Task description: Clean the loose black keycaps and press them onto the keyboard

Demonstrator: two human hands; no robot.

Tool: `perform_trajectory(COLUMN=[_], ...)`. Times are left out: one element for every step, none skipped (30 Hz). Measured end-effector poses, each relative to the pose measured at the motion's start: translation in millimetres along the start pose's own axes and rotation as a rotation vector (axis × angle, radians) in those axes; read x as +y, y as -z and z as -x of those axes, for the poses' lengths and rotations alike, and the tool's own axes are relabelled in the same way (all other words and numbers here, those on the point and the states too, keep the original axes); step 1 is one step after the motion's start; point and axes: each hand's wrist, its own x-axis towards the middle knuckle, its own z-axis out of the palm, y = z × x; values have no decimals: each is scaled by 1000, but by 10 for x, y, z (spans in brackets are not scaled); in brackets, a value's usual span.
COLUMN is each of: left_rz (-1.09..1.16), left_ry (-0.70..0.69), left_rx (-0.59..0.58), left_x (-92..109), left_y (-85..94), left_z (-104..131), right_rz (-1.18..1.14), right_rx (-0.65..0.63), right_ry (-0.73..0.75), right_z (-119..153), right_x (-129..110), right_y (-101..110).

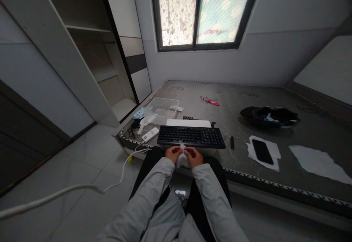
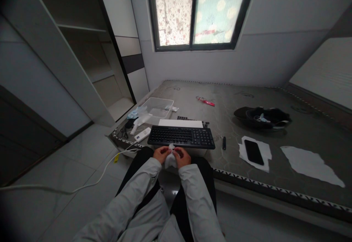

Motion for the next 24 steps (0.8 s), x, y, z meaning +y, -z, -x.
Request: perform_trajectory(left_rz=[-7, -12, -17, -21, -24, -29, -35, -41, -48, -53, -55, -53, -45, -34, -23, -15, -8, -4, -3, -5, -12, -21, -33, -47], left_ry=[-4, -9, -15, -24, -33, -43, -51, -58, -63, -67, -68, -66, -61, -52, -44, -38, -35, -34, -34, -35, -37, -37, -36, -34], left_rx=[0, -2, -5, -10, -14, -20, -23, -27, -28, -30, -31, -31, -30, -28, -24, -20, -18, -17, -17, -20, -22, -24, -22, -18], left_x=[-10, -17, -22, -25, -27, -28, -28, -28, -26, -23, -19, -14, -8, -2, 3, 7, 9, 9, 6, 1, -6, -16, -26, -37], left_y=[2, 4, 6, 7, 8, 8, 8, 8, 8, 8, 7, 5, 3, 1, -1, -4, -5, -6, -5, -3, 0, 3, 7, 10], left_z=[-4, -6, -7, -7, -7, -5, -4, -2, 1, 4, 7, 11, 14, 18, 20, 22, 23, 22, 20, 17, 12, 7, 1, -5], right_rz=[5, 1, -9, -18, -24, -25, -24, -22, -19, -18, -21, -29, -38, -46, -54, -61, -66, -72, -76, -77, -76, -72, -68, -67], right_rx=[-10, -23, -38, -48, -56, -62, -66, -66, -69, -68, -69, -63, -56, -50, -45, -40, -36, -29, -25, -17, -10, -4, -1, -4], right_ry=[-1, 0, 1, 2, 3, 6, 14, 21, 25, 22, 12, -3, -20, -37, -51, -63, -72, -78, -81, -81, -78, -73, -63, -46], right_z=[2, 4, 5, 6, 6, 5, 4, 3, 2, 2, 1, 2, 2, 2, 1, 1, 1, 0, 0, 0, 1, 1, 2, 2], right_x=[4, 7, 11, 13, 14, 14, 14, 12, 11, 11, 11, 13, 17, 21, 25, 28, 30, 31, 29, 24, 17, 7, -3, -12], right_y=[3, 6, 8, 10, 13, 16, 19, 22, 24, 26, 27, 25, 23, 19, 15, 11, 7, 5, 3, 4, 7, 11, 15, 20])
